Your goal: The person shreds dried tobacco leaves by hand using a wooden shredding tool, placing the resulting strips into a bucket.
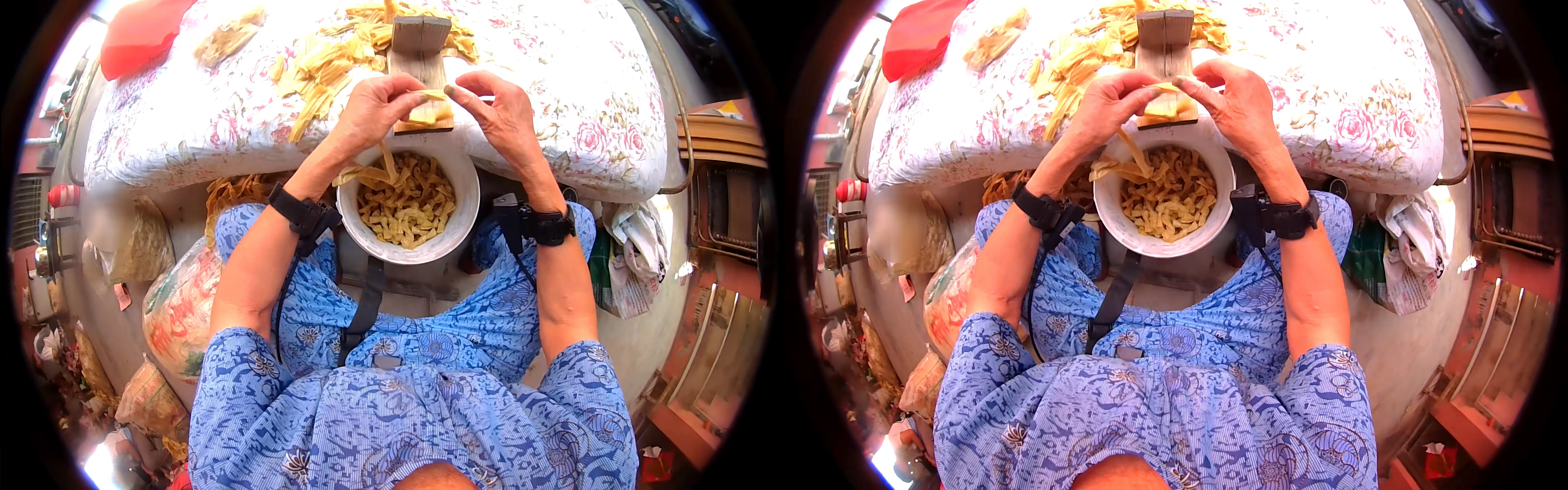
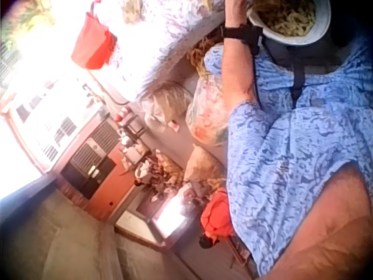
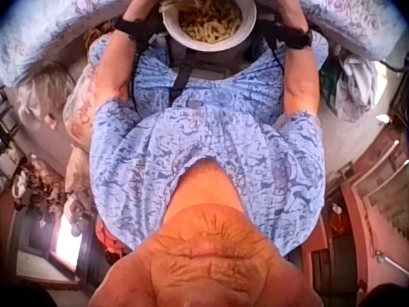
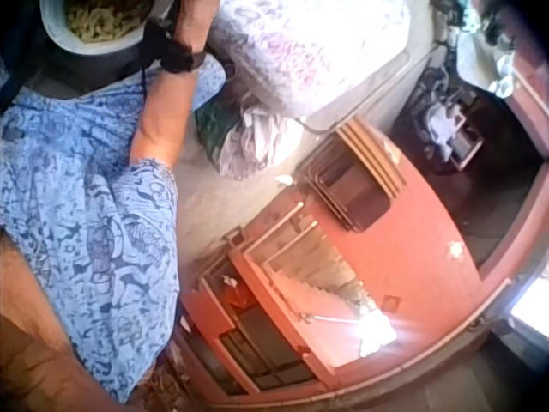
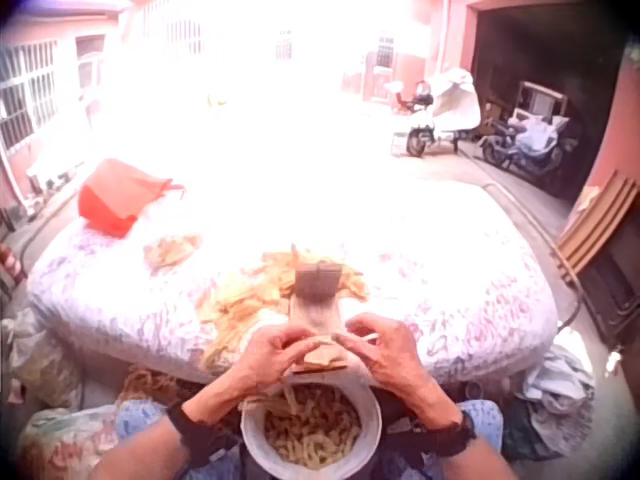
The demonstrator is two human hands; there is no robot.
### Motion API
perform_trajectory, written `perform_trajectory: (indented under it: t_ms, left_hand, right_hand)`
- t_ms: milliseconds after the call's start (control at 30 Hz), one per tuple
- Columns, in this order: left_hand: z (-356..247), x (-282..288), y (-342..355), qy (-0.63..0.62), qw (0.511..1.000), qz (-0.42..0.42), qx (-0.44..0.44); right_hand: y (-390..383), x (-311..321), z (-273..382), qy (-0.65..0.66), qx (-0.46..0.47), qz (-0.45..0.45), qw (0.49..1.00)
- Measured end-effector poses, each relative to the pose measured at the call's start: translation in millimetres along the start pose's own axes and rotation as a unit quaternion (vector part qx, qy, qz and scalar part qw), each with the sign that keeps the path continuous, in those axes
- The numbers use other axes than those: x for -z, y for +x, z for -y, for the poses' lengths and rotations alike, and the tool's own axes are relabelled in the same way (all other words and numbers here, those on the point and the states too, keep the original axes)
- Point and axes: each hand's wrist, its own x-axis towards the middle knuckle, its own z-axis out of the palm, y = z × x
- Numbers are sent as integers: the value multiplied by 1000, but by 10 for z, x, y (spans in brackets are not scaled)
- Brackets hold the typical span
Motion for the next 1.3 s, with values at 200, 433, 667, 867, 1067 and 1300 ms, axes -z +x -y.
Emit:
perform_trajectory:
  t_ms: [200,433,667,867,1067,1300]
  left_hand:
    - [-49,18,-187,-74,993,73,56]
    - [-49,-103,-249,103,990,69,-74]
    - [-39,113,-274,21,995,94,31]
    - [146,32,-264,-284,936,98,184]
    - [115,-191,-337,-374,856,219,283]
    - [110,-250,-292,-442,815,245,285]
  right_hand:
    - [-94,64,-12,293,-158,177,926]
    - [-97,-107,-51,265,-274,258,888]
    - [-288,-152,41,402,-232,455,760]
    - [-213,-206,58,587,-175,294,734]
    - [-195,-155,174,307,-123,248,911]
    - [-180,-161,73,179,-49,219,958]
